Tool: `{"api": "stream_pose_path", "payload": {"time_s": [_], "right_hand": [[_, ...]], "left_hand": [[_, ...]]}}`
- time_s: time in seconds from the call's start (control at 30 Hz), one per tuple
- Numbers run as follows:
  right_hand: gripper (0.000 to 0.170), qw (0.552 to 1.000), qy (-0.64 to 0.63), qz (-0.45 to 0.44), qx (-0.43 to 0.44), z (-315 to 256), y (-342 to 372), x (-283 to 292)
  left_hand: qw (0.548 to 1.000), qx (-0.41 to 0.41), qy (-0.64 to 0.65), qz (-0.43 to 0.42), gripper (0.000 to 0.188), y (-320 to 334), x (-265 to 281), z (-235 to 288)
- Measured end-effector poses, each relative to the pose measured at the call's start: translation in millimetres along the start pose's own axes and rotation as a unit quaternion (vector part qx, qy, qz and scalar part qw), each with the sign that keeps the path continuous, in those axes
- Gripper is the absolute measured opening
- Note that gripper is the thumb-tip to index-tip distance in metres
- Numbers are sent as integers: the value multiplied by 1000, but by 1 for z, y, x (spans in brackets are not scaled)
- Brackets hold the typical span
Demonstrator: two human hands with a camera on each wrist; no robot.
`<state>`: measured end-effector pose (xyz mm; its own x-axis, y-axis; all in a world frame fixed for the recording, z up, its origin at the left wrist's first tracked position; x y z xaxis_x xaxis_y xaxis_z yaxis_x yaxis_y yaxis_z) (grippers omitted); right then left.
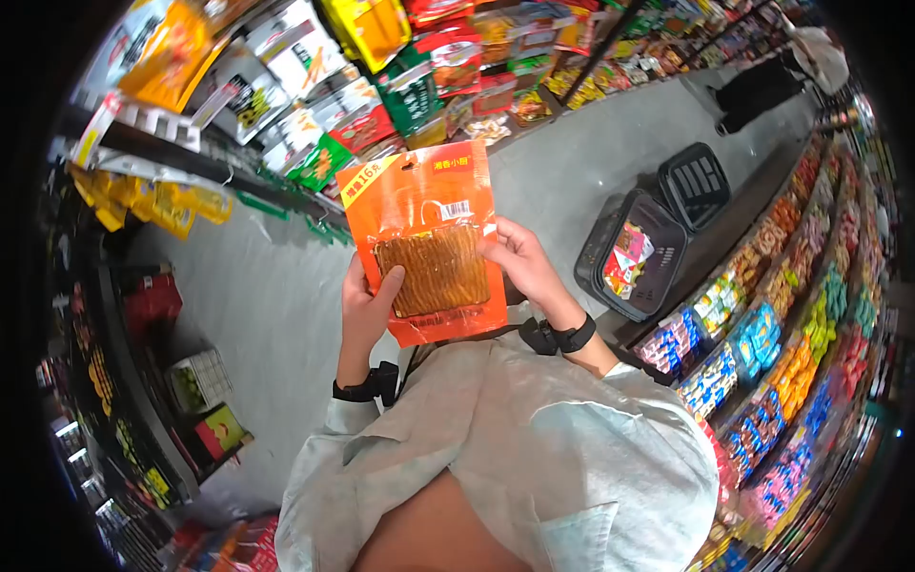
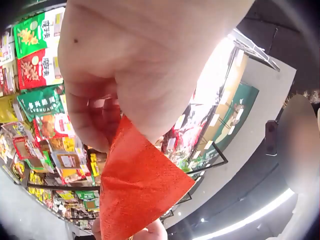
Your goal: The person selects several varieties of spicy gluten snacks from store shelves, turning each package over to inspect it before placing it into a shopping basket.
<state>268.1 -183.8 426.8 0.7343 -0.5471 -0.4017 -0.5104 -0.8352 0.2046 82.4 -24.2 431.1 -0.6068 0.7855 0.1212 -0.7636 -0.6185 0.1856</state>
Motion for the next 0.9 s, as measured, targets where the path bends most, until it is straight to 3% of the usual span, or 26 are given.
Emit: {"api": "stream_pose_path", "payload": {"time_s": [0.3, 0.37, 0.47, 0.57, 0.67, 0.77, 0.9], "right_hand": [[28, 989, 72, -125, -44, 9, -77, -71], [27, 985, 81, -144, -40, 11, -101, -77], [27, 985, 39, -168, -31, 10, -144, -91], [27, 973, 72, -218, -38, 11, -195, -94], [30, 971, 79, -223, -31, -5, -235, -114], [33, 960, -4, -275, -49, -22, -268, -125], [33, 960, -9, -267, -79, -28, -298, -120]], "left_hand": [[988, -16, 26, 154, 34, 17, 65, -14], [980, -42, 31, 194, 32, 6, 72, -13], [974, -26, 20, 224, 32, -14, 86, 1], [969, 7, 21, 248, 32, -37, 100, 11], [953, -29, -38, 298, 35, -64, 112, 33], [954, -10, -19, 300, 39, -93, 121, 32], [950, -3, 0, 313, 40, -124, 121, 36]]}}
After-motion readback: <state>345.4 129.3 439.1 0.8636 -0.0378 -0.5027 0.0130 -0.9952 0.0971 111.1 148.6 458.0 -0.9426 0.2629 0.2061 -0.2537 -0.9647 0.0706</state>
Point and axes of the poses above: each hand's wrist, its own y-axis away from the middle knuckle, its own x-axis out of the back of the hand, z = x × y, the point moved 4 cm from there along -y, towards the middle knuckle, and after that the axes turned 9 degrees about -y, right-handed, at the moved point
